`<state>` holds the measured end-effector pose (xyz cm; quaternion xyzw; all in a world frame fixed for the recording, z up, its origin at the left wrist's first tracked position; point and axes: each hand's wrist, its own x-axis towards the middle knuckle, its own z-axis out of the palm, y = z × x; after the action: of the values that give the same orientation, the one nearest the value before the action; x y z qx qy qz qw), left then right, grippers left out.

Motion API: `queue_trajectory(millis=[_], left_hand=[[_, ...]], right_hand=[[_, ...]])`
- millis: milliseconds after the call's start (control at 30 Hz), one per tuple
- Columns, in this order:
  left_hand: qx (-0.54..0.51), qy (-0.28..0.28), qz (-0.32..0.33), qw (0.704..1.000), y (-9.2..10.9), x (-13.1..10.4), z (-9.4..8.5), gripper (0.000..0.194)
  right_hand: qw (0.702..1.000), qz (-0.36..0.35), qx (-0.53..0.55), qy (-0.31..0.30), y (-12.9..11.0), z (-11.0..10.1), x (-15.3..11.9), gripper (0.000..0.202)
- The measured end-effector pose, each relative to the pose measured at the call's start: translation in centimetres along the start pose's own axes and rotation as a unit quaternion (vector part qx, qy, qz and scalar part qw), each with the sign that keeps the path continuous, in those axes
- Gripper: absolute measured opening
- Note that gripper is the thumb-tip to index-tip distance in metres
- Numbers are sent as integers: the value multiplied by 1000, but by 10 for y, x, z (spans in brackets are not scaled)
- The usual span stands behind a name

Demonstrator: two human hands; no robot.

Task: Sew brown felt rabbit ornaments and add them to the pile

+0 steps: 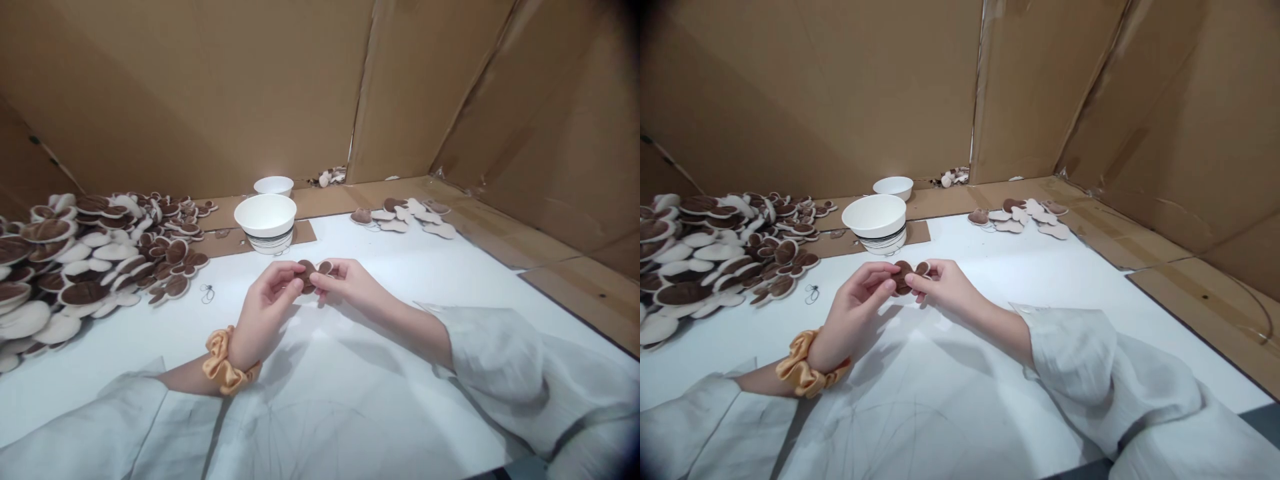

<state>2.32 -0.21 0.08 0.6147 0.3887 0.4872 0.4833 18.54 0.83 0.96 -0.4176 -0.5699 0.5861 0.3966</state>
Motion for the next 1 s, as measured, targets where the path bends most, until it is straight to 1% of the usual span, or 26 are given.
queue_trajectory(millis=[133, 300, 433, 533, 600, 700, 833, 1000], left_hand=[[2, -11, 15, 1000, -5, -1, 2, 17], [8, 18, 18, 1000, -3, -1, 2, 15], [-5, 30, 25, 999, -3, 0, 2, 13], [-19, 20, 32, 999, -5, 0, 1, 14], [-27, 12, 33, 999, -6, 0, 1, 15], [-23, 13, 36, 999, -7, -2, 1, 13], [-10, 8, 36, 999, -6, -4, 1, 7], [23, -28, 62, 997, -8, -3, 0, 9]], right_hand=[[1000, -2, 13, -8, 3, 1, 2, 28], [999, -20, 26, -12, 4, 2, 1, 26], [996, -89, 3, -22, 6, 1, -1, 28], [989, -142, -19, -35, 9, 1, -1, 17], [986, -159, -36, -35, 10, 0, -1, 11], [981, -182, -56, -32, 10, 0, 0, 11], [980, -178, -79, -29, 9, 0, 0, 7], [982, -170, -85, -15, 7, 1, -2, 5]])
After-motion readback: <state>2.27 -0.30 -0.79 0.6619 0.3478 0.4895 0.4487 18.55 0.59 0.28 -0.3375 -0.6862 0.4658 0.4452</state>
